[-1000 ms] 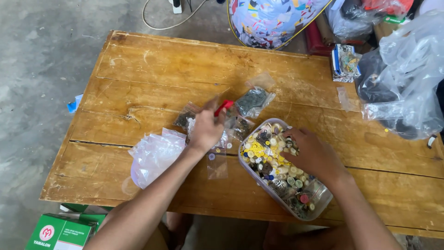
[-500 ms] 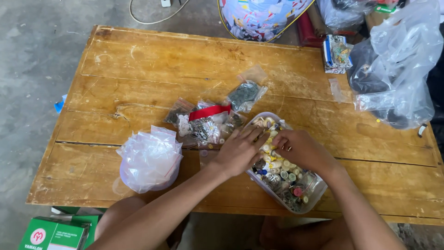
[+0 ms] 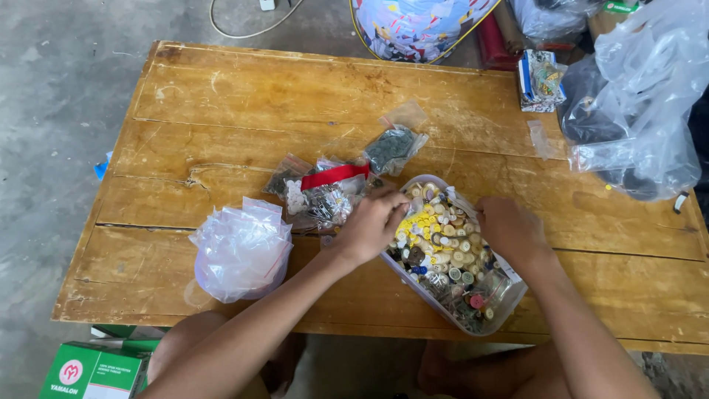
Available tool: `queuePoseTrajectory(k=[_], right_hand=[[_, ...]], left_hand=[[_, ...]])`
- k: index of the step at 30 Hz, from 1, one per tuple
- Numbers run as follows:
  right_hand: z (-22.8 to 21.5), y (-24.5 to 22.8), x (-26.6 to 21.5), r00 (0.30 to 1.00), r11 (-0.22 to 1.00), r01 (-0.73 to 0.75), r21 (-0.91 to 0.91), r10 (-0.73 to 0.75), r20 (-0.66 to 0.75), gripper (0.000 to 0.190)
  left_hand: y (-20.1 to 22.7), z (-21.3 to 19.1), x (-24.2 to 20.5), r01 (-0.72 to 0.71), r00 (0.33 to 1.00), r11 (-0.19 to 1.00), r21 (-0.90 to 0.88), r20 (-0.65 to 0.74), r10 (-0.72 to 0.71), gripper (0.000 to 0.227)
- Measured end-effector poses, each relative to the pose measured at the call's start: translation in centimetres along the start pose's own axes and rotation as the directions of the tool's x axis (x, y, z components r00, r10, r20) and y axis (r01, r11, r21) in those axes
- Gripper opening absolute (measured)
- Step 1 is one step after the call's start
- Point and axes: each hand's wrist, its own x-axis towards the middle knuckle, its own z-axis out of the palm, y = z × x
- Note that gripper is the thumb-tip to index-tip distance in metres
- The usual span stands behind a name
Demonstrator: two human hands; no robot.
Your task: The person sorts buttons from a large plastic container into small clear plastic bags. They pick buttons of various colors and sizes from the container and place them into the bags, which are then set aside on the wooden table.
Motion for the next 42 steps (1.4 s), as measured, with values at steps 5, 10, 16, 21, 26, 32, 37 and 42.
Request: queuePoseTrajectory(k=[5, 10, 16, 21, 26, 32, 37, 42], right_hand=[[-1.1, -0.9, -1.1, 0.997, 0.999, 0.022, 0.024, -0.02, -0.072, 0.032], [-5.0, -5.1, -4.4, 0.984, 0.976, 0.085, 0.202, -0.051, -0.17, 0.046], [-4.7, -7.9, -4.7, 0.931, 0.544, 0.225, 0.808, -0.366, -0.013, 0.037], [-3.9, -9.2, -3.2, 0.958, 0.367, 0.139, 0.92, -0.287, -0.031, 0.038], [-5.2, -12.7, -3.1, 0.919, 0.362, 0.242, 0.9, -0.383, -0.093, 0.032], [-7.1, -9.8, -4.5, 0.875, 0.399, 0.4, 0.825, -0.435, -0.214, 0.033], [-5.9, -4.8, -7.8, 0.95, 0.972, 0.173, 0.16, -0.208, 0.232, 0.038], [1.7, 0.6, -8.3, 0.964, 0.94, 0.088, -0.329, 0.003, 0.267, 0.074]], left_hand=[[-0.9, 0.0, 0.5, -0.034, 0.992, 0.991, -0.127, -0.126, 0.018, 0.015], [-1.3, 0.1, 0.3, -0.02, 0.993, 0.959, -0.282, -0.113, -0.013, 0.016], [-1.1, -0.2, 0.6, 0.215, 0.968, 0.783, -0.584, 0.021, -0.251, 0.023], [0.9, -2.8, 0.2, 0.415, 0.898, 0.773, -0.481, 0.077, -0.434, 0.041], [4.1, -5.7, -0.4, 0.132, 0.988, 0.981, -0.143, 0.101, -0.118, 0.067], [-2.8, -4.5, -0.9, 0.242, 0.97, 0.97, 0.04, 0.024, -0.243, 0.034], [-0.3, -6.6, 0.8, 0.409, 0.891, 0.805, 0.43, 0.005, -0.455, 0.054], [3.6, -5.0, 0.0, 0.218, 0.973, 0.648, 0.73, -0.109, -0.204, 0.077]])
